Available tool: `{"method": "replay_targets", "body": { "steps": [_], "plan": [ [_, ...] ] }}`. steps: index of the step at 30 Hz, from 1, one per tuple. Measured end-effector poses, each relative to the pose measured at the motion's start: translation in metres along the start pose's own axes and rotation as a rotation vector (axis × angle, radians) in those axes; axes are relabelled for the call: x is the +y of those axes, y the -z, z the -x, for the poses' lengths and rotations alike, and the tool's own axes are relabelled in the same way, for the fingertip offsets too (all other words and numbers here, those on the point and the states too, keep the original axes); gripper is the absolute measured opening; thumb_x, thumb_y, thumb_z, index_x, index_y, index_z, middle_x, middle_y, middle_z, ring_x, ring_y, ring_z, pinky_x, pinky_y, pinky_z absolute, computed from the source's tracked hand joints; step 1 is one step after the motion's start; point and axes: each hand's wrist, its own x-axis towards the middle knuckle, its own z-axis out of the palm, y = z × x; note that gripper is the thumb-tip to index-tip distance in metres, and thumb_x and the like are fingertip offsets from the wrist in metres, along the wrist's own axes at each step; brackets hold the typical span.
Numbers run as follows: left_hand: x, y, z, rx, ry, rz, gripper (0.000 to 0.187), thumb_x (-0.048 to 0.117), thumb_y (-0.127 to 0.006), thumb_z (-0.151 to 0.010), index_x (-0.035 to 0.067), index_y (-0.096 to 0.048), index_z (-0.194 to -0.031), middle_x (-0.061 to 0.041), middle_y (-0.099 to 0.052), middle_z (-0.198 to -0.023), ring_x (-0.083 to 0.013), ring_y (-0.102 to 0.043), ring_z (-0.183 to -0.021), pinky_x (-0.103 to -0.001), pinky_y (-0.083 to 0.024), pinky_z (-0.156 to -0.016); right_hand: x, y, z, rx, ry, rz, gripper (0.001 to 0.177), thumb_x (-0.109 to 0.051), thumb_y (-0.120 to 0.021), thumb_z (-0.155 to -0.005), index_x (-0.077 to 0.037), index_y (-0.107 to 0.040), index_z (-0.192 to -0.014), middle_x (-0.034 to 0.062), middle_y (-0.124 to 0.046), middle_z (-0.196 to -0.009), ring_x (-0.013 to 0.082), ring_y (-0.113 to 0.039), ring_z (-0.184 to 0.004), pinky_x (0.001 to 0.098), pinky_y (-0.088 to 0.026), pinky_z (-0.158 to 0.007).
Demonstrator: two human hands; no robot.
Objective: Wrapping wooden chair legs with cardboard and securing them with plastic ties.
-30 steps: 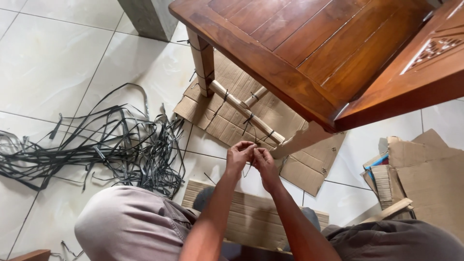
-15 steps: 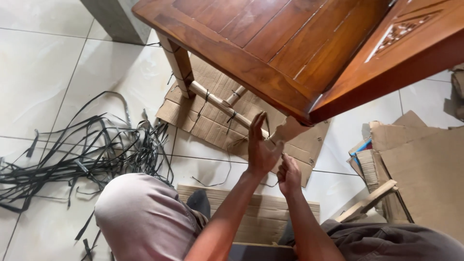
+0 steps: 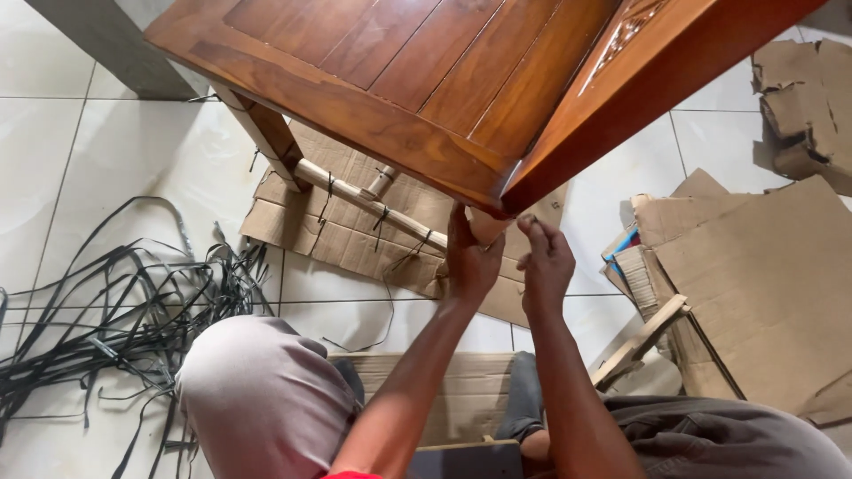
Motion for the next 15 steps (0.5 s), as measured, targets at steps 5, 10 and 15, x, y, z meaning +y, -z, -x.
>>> {"method": "replay_targets", "body": {
  "steps": [5, 10, 15],
  "plan": [
    [-0.021, -0.002, 0.001, -0.106, 0.085, 0.092, 0.062, 0.012, -0.086, -0.066, 0.015, -0.063, -0.124, -0.010, -0.073, -0.101, -0.0331, -0.074, -0.098, -0.043, -0.062, -0.082, -0.018, -0.014, 0.006, -0.140, 0.377, 0.381, 0.015, -0.006, -0.064, -0.100, -0.004, -0.075, -0.110, 0.0134, -0.074, -0.071, 0.0166, -0.062, -0.042, 0.0248, -0.048, -0.043],
    [-0.059, -0.017, 0.000, -0.333, 0.101, 0.158, 0.051, 0.022, -0.085, -0.077, 0.023, -0.063, -0.124, -0.001, -0.076, -0.116, -0.0209, -0.069, -0.117, -0.034, -0.056, -0.097, -0.008, -0.012, 0.007, -0.266, 0.406, 0.525, 0.039, -0.013, -0.056, -0.090, -0.022, -0.072, -0.124, 0.0059, -0.067, -0.061, 0.0192, -0.066, -0.050, 0.0317, -0.053, -0.056],
    [-0.024, 0.010, -0.018, -0.378, 0.777, 1.538, 0.047, 0.020, -0.054, -0.102, 0.009, -0.051, -0.147, -0.009, -0.063, -0.129, -0.0189, -0.062, -0.104, -0.033, -0.050, -0.086, 0.006, -0.010, -0.004, -0.435, 0.300, 0.372, 0.054, -0.012, -0.070, -0.080, -0.014, -0.064, -0.133, 0.0087, -0.070, -0.090, 0.0187, -0.066, -0.059, 0.0290, -0.051, -0.054]
  ]
}}
